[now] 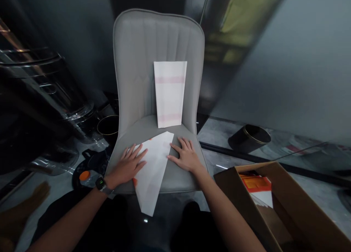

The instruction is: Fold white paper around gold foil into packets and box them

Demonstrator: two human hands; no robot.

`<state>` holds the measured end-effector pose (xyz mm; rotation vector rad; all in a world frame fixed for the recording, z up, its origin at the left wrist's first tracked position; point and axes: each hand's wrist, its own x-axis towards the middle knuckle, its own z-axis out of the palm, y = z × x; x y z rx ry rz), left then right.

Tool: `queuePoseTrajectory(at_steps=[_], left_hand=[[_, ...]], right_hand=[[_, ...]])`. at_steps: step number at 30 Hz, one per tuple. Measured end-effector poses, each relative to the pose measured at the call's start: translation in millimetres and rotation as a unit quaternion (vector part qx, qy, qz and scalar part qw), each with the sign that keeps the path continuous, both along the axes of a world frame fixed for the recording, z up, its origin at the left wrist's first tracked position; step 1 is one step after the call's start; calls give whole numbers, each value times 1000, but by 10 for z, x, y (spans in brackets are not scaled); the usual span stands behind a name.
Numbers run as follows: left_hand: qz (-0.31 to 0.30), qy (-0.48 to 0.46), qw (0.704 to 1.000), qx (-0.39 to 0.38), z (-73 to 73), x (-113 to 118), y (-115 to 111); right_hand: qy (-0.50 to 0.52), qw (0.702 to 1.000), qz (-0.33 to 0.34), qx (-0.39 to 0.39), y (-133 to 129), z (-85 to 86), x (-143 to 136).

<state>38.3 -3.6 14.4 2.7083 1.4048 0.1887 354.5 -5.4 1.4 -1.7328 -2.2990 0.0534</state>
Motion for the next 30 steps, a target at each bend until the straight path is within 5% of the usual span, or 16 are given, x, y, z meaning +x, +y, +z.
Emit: queuePoseTrajectory(at_steps=[6, 11, 18, 23, 30], left_hand=[[28, -29, 997, -65, 244, 33, 94], [95, -54, 983, -151, 498, 152, 575], [123, -36, 959, -255, 535, 219, 1078], [103, -14, 942, -318, 576, 233, 1166], [78, -68, 946, -307, 559, 191, 1030]], right_hand=[[28, 992, -116, -44, 455, -60, -2], [91, 981, -157, -63, 606, -35, -122], [200, 959, -163, -116, 734, 154, -187], [335, 915, -170, -145, 789, 261, -215], [422, 847, -244, -213, 756, 314, -5]])
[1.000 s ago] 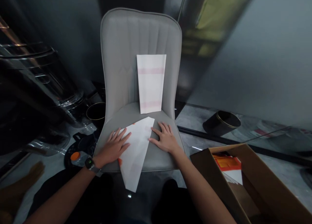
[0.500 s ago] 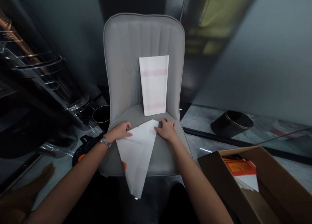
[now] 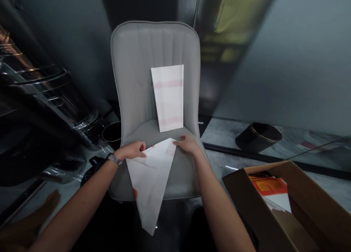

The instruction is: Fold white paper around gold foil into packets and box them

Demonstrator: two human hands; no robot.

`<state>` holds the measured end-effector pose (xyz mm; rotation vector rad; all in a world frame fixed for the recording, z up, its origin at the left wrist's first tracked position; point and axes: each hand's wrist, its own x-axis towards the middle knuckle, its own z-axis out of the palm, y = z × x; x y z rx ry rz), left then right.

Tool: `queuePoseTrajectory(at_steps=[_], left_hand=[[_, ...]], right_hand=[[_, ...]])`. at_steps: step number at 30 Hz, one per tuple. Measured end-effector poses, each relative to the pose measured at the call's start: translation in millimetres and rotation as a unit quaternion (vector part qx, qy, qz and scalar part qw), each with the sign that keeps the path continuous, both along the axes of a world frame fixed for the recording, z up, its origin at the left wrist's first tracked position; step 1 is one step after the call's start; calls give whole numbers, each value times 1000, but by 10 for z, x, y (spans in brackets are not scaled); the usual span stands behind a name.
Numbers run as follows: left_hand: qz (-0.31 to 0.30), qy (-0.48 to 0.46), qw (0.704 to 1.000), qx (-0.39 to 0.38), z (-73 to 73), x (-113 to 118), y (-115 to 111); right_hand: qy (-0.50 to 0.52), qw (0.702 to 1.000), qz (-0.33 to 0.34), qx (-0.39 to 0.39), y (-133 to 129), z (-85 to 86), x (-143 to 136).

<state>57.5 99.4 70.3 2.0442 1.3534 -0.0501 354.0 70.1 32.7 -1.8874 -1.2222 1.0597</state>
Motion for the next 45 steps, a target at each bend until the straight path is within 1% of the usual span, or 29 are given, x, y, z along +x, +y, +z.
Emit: queuePoseTrajectory(at_steps=[3, 6, 9, 11, 14, 15, 17, 20, 22, 27, 30, 32, 35, 37, 41, 45], left_hand=[[-7, -49, 998, -23, 15, -35, -61], [-29, -116, 990, -71, 127, -50, -55], [-49, -119, 989, -74, 298, -37, 7], [-49, -112, 989, -80, 390, -16, 46], [-39, -105, 985, -131, 446, 21, 65], [-33, -99, 985, -141, 447, 34, 61], [-14, -101, 985, -137, 438, 62, 49], [16, -130, 984, -122, 421, 98, 35], [22, -145, 982, -115, 410, 109, 29], [12, -194, 977, -90, 360, 107, -40], [0, -213, 976, -55, 325, 129, -113], [-14, -199, 980, -16, 314, 151, -154], [-34, -172, 984, 19, 327, 172, -190], [-31, -176, 984, 8, 341, 184, -199], [-31, -196, 979, -43, 319, 248, -187], [-23, -199, 979, -30, 257, 330, -161]], right_hand=[[52, 998, 27, -24, -79, 17, 35], [139, 989, 35, -22, -151, 43, -10], [220, 975, 32, 11, -193, 76, -65], [252, 966, 26, 45, -209, 102, -81], [288, 953, 11, 97, -237, 140, -91], [296, 949, 8, 107, -250, 150, -97], [310, 944, 7, 110, -278, 166, -120], [325, 941, 23, 86, -312, 181, -171], [346, 935, 30, 74, -318, 186, -198], [379, 923, 18, 61, -301, 149, -197], [398, 916, 23, 43, -305, 94, -180], [409, 912, 14, 34, -307, 71, -165], [416, 907, -30, 50, -297, 87, -134], [413, 907, -45, 71, -287, 128, -115], [400, 913, -26, 75, -284, 218, -121], [406, 911, -12, 72, -289, 266, -176]])
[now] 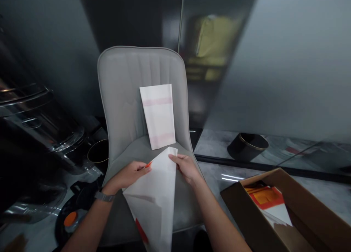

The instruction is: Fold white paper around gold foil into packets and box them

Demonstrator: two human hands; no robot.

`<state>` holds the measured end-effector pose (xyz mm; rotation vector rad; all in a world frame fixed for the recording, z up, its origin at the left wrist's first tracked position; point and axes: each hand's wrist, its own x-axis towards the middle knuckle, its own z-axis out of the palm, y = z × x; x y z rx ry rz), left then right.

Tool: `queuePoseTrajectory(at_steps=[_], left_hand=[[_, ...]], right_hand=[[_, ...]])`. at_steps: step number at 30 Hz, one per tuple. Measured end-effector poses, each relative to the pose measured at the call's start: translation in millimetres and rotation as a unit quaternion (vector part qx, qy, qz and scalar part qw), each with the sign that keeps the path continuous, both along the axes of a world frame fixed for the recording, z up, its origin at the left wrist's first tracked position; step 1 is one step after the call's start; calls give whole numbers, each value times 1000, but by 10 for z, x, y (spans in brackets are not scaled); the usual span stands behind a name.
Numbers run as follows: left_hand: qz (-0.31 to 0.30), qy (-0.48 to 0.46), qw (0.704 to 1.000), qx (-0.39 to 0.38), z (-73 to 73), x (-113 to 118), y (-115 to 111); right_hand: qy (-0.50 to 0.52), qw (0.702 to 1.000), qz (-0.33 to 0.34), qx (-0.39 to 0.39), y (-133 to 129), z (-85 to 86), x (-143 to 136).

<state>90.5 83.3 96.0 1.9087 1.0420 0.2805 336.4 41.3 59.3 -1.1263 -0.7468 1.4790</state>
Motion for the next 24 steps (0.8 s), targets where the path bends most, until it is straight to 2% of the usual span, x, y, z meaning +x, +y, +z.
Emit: queuePoseTrajectory(at_steps=[5, 7, 11, 13, 18, 20, 24], left_hand=[[-10, 32, 999, -4, -2, 29, -17], [-9, 2, 1000, -16, 14, 60, -33], [34, -108, 990, -86, 22, 171, -50], [51, -103, 990, -80, 7, 207, -41], [57, -35, 998, -8, -39, 208, -7], [54, -51, 997, -17, -40, 215, -11], [57, -90, 991, -84, -34, 242, -40]], right_hand=[[8, 999, -49, -8, 30, -3, -37], [-3, 997, -73, -5, 41, -11, -49], [-15, 998, -57, 13, 34, 1, -95], [-16, 999, -44, 11, 23, 25, -124], [-13, 999, -32, 4, 8, 85, -172], [-7, 999, -37, 0, 13, 92, -181], [-10, 998, -63, -4, 32, 74, -192]])
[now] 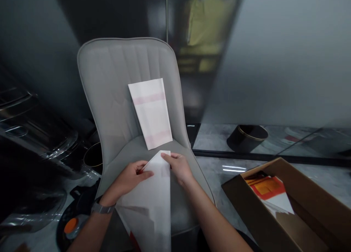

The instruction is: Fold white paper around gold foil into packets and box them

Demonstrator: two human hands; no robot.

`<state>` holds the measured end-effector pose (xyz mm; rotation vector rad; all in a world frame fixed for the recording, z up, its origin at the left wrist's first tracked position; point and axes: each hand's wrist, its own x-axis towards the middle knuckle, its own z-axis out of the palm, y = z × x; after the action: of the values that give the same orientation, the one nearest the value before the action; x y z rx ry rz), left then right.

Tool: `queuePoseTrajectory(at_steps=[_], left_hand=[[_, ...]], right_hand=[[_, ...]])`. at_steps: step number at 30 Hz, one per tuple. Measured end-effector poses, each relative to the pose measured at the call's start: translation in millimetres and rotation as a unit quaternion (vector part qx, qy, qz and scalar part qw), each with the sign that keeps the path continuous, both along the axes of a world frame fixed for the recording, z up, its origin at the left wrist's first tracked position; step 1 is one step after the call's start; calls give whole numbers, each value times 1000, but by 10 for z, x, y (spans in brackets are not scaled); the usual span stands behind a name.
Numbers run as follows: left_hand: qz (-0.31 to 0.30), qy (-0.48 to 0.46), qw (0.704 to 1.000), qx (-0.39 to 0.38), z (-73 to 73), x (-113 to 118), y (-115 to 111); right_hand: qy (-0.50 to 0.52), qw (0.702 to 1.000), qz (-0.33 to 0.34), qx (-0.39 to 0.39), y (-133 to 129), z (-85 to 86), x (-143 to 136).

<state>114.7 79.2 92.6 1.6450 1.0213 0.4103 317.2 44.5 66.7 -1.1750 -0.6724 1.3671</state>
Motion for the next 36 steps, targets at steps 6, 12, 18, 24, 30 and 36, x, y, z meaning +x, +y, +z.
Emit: queuePoseTrajectory(at_steps=[6, 12, 18, 24, 30, 36], left_hand=[[-27, 37, 999, 2, -38, -42, 20], [-31, 31, 999, 14, -83, -61, 44], [-30, 22, 999, 17, -95, -63, 39], [-29, 12, 999, 15, -92, -39, 22], [-14, 33, 997, 64, -147, -26, 50], [5, 78, 983, 163, -183, -57, 97]], right_hand=[[14, 1000, 14, -14, -12, 26, -26], [93, 992, 73, -47, -62, 132, -58], [45, 998, 23, -34, -32, 60, -91], [48, 999, -6, -19, -9, 9, -113], [50, 999, -11, -18, 0, -53, -88], [19, 999, 20, -39, 6, -188, 15]])
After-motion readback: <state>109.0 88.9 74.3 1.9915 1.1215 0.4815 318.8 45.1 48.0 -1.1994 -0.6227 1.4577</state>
